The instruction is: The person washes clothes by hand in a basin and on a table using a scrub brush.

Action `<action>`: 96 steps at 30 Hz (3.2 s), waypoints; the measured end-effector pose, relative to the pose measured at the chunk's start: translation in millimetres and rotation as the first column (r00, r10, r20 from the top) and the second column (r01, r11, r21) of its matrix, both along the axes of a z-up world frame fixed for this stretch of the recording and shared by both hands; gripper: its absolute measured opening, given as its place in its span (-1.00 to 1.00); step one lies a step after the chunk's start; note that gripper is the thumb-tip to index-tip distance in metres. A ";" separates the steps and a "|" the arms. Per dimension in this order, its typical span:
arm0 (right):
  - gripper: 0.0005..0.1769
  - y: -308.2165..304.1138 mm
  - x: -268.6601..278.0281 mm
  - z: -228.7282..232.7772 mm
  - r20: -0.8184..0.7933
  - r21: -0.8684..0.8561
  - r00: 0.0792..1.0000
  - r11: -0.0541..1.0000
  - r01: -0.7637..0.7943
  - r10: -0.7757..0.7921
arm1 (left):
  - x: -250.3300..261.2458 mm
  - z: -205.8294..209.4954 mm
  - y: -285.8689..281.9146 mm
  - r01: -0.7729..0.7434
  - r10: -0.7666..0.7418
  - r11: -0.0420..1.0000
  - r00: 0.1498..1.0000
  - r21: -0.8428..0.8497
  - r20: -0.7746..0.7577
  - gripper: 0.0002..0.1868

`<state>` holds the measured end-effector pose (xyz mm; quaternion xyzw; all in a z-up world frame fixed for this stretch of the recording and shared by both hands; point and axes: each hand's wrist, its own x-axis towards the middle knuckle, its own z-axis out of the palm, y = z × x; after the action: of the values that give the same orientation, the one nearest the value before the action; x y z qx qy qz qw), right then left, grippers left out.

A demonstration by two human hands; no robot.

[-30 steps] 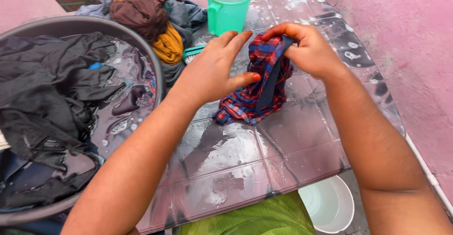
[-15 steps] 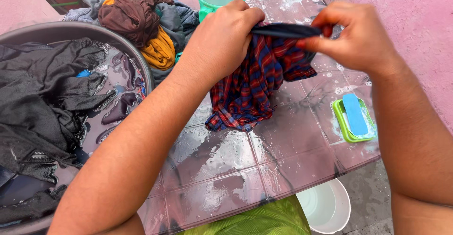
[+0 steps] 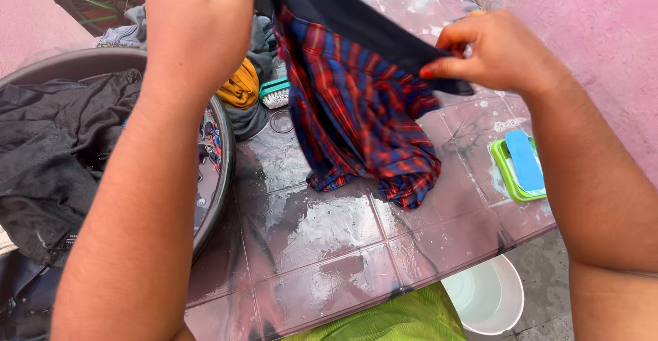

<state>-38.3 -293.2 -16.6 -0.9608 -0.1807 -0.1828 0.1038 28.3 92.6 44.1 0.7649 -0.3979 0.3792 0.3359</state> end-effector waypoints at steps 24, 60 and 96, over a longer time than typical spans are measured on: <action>0.28 38.7 -54.5 -140.2 -0.668 0.025 0.734 0.989 -0.143 0.123 | -47.0 -175.0 -46.0 0.301 0.591 0.555 0.514 0.776 -0.622 0.23; -0.73 69.5 -125.7 -100.6 -0.246 0.418 0.961 0.880 0.225 -0.129 | -27.8 -156.5 -37.3 -0.140 0.326 0.846 0.899 0.515 -0.291 -0.83; -0.38 -64.1 -119.1 -167.8 -0.137 0.523 0.607 0.464 0.715 -0.783 | -153.9 -241.7 -75.5 0.308 0.341 0.641 0.707 0.703 -0.620 0.16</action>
<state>-157.4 -357.3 -184.4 -0.8593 0.3114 -0.3101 0.2616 -125.7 17.1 -197.6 0.9194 -0.3509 -0.1468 0.1003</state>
